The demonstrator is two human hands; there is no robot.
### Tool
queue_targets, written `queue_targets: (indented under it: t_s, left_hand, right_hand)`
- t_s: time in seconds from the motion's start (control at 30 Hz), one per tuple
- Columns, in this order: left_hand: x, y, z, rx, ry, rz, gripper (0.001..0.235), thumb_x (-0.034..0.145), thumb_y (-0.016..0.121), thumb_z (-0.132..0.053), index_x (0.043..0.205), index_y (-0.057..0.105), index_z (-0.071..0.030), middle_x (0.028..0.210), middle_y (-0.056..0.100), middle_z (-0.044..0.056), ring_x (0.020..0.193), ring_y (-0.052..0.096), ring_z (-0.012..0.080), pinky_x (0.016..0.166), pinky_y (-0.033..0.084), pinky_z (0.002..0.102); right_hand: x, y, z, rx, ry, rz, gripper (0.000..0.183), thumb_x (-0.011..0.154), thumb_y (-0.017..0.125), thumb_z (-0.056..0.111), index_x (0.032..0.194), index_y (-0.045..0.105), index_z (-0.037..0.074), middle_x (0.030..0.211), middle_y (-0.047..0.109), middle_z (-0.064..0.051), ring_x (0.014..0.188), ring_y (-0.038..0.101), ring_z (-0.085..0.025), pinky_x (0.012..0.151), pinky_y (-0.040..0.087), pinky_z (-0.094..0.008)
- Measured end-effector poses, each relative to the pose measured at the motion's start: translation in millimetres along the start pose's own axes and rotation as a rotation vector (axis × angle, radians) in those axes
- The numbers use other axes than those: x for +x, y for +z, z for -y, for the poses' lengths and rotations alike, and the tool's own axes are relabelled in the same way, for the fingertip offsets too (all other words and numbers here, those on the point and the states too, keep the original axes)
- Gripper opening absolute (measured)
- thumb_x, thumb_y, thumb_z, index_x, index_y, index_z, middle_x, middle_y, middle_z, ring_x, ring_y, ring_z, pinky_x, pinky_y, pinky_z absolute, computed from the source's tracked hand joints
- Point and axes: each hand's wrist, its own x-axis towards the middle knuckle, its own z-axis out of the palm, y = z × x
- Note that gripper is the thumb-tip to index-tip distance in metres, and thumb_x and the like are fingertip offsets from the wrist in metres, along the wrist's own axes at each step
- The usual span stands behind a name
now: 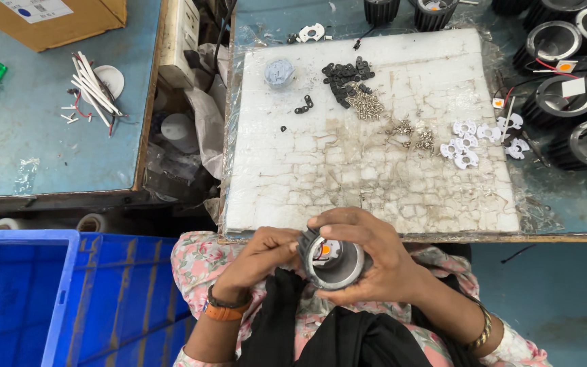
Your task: The person assembles small cylindrical electronic components by inserting wires and securing parts with a green electric screwdriver. They handle multiple units, place them on the table, and continue the assembly process.
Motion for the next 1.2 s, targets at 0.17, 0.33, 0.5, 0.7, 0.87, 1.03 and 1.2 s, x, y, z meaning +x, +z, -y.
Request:
queue_targets:
  t_s: [0.17, 0.33, 0.5, 0.7, 0.87, 1.03, 1.2]
  left_hand:
    - [-2, -11, 14, -0.059, -0.173, -0.019, 0.02, 0.1, 0.063, -0.009, 0.106, 0.072, 0.007, 0.093, 0.075, 0.011, 0.085, 0.073, 0.0154, 0.076, 0.06, 0.028]
    - [-3, -20, 19, -0.075, -0.1, 0.003, 0.015, 0.099, 0.068, -0.004, 0.103, 0.072, 0.009, 0.095, 0.075, 0.013, 0.085, 0.074, 0.017, 0.076, 0.06, 0.029]
    - [-5, -11, 10, 0.033, -0.005, -0.083, 0.009, 0.097, 0.07, 0.0, 0.101, 0.072, 0.008, 0.1, 0.072, 0.012, 0.089, 0.069, 0.0142, 0.077, 0.057, 0.027]
    - [-4, 19, -14, 0.547, 0.314, -0.301, 0.007, 0.092, 0.069, 0.004, 0.098, 0.07, 0.004, 0.1, 0.074, 0.012, 0.094, 0.071, 0.0207, 0.082, 0.056, 0.029]
    - [-3, 47, -27, 0.938, 0.362, -0.584, 0.014, 0.085, 0.069, 0.007, 0.097, 0.071, 0.0, 0.091, 0.073, 0.01, 0.078, 0.074, 0.0208, 0.069, 0.057, 0.029]
    - [4, 58, -26, 0.998, 0.466, -0.677, 0.016, 0.087, 0.069, 0.008, 0.1, 0.07, 0.0, 0.094, 0.073, 0.01, 0.074, 0.073, 0.0189, 0.065, 0.057, 0.028]
    - [2, 57, -16, 0.97, 0.464, -0.687, 0.014, 0.088, 0.069, 0.007, 0.1, 0.07, 0.001, 0.093, 0.073, 0.01, 0.075, 0.073, 0.0176, 0.066, 0.057, 0.027]
  right_hand:
    - [-2, 0, 1, 0.016, 0.025, 0.032, 0.09, 0.069, 0.097, 0.028, 0.143, 0.047, 0.019, 0.137, 0.063, -0.013, 0.122, 0.069, -0.03, 0.099, 0.06, -0.042]
    - [-3, 2, 2, 0.042, 0.032, 0.043, 0.087, 0.07, 0.097, 0.028, 0.142, 0.049, 0.018, 0.136, 0.064, -0.012, 0.122, 0.069, -0.03, 0.099, 0.061, -0.042]
    - [-4, 3, 1, 0.015, 0.022, 0.027, 0.085, 0.07, 0.097, 0.028, 0.14, 0.05, 0.018, 0.136, 0.065, -0.012, 0.123, 0.068, -0.031, 0.1, 0.06, -0.042]
    - [-4, 4, -2, -0.04, 0.043, -0.06, 0.064, 0.071, 0.097, 0.029, 0.121, 0.059, 0.016, 0.137, 0.064, -0.018, 0.118, 0.073, -0.031, 0.094, 0.064, -0.038]
    - [-3, 8, -4, -0.122, 0.049, -0.096, 0.041, 0.068, 0.097, 0.03, 0.093, 0.071, 0.01, 0.136, 0.063, -0.023, 0.115, 0.074, -0.033, 0.09, 0.064, -0.038]
    - [-4, 8, -3, -0.13, 0.049, -0.1, 0.039, 0.07, 0.097, 0.03, 0.092, 0.073, 0.008, 0.139, 0.061, -0.025, 0.114, 0.074, -0.033, 0.089, 0.064, -0.038]
    - [-4, 6, -2, -0.158, -0.005, -0.103, 0.038, 0.071, 0.095, 0.029, 0.093, 0.072, 0.008, 0.141, 0.058, -0.024, 0.121, 0.071, -0.038, 0.095, 0.062, -0.04]
